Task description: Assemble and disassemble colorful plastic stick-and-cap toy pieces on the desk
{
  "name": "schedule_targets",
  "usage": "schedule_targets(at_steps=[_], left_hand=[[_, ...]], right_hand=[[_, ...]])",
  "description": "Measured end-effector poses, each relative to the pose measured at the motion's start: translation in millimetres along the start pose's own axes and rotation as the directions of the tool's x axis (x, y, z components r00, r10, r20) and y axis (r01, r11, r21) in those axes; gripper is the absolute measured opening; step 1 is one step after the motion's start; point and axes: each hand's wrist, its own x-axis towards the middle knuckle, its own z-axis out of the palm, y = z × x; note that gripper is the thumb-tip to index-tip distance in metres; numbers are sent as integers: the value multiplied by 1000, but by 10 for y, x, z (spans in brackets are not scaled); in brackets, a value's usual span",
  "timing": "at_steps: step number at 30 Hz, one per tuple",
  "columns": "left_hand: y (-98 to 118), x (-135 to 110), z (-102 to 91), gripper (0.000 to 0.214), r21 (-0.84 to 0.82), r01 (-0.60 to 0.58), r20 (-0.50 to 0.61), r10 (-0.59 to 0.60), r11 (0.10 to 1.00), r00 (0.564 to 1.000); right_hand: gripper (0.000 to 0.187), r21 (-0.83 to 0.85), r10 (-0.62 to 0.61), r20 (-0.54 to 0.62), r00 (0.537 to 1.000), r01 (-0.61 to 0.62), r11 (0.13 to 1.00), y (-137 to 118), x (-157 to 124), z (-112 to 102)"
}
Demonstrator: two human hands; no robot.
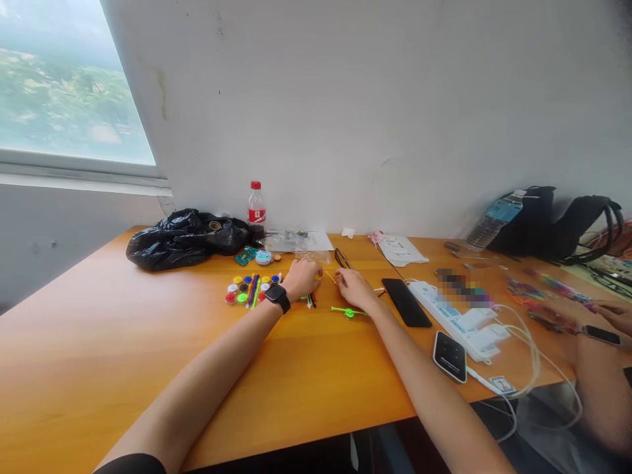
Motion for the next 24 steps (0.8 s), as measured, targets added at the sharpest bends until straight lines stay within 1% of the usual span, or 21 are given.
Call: schedule_targets(at_steps=[3,5,6,9,11,14,19,24], left_hand=[[-8,-4,-24,26,52,-3,22,1,999,1000],[-7,-10,-50,27,76,-8,35,6,997,999],[-5,-14,-65,27,87,-12,40,8,996,999],[3,-25,-108,26,117,-23,53,17,993,998],[8,-30,-133,25,132,-26,58,18,991,998],[9,-33,-178,24,141,-21,63,12,990,998],[-22,-18,-345,29,106,-8,41,4,994,999],[-115,-1,-548,29,16,2,25,-2,1000,1000]], right_hand=[[25,28,-34,-28,999,35,999,130,11,-134],[28,97,-27,-18,999,29,995,267,9,-246],[30,137,-18,12,1000,16,990,337,1,-302],[29,186,1,172,985,-33,982,495,-50,-442],[29,171,-4,215,977,-34,985,537,-89,-503],[31,152,-13,227,974,-22,988,546,-124,-545],[26,218,-38,324,945,-36,975,581,-122,-536],[21,248,-6,322,947,-78,966,593,-128,-538]])
